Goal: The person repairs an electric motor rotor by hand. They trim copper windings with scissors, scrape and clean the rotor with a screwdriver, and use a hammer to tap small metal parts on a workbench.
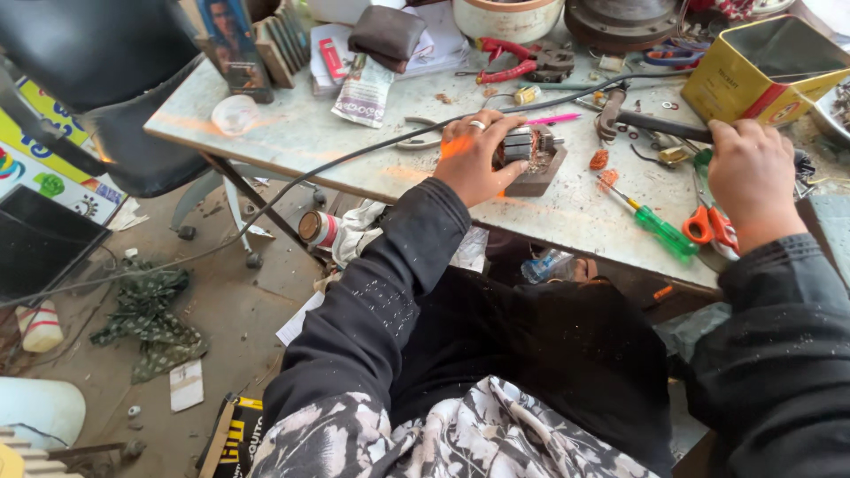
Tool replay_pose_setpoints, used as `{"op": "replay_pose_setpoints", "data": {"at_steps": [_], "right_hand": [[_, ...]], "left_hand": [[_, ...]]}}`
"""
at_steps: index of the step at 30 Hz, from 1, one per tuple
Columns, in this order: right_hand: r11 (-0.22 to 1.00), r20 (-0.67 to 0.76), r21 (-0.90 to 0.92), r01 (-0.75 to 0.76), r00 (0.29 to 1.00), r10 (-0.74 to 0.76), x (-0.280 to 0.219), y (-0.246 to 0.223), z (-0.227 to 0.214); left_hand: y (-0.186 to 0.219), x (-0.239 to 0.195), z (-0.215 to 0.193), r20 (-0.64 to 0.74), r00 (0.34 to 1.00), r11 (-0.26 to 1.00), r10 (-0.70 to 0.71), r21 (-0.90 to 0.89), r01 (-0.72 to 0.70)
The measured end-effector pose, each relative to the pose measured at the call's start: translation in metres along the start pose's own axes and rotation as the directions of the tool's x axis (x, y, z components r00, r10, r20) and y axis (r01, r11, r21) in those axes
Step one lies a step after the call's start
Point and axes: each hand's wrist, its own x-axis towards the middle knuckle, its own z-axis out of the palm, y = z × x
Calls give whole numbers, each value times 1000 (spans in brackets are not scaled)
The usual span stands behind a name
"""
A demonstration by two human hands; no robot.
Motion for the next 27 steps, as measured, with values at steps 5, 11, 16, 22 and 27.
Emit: {"op": "replay_pose_setpoints", "data": {"at_steps": [5,11,16,22,27], "right_hand": [[994,101,105,-40,994,29,22,-10,-32],[999,11,38,-26,1000,25,17,-23,-42],[894,-4,374,-246,964,266,8,-15,-22],[542,283,669,-508,849,446,-37,-57,-55],[194,478,815,-546,823,307,-59,-137,-109]], "left_hand": [[1,-3,-2,-2,996,985,-92,-144,91],[13,-7,7,-131,988,996,-86,-15,84],[14,-11,11,-205,978,993,-35,105,57],[10,-17,18,-201,977,990,-76,98,97],[4,-20,25,-179,978,994,-108,11,112]]}}
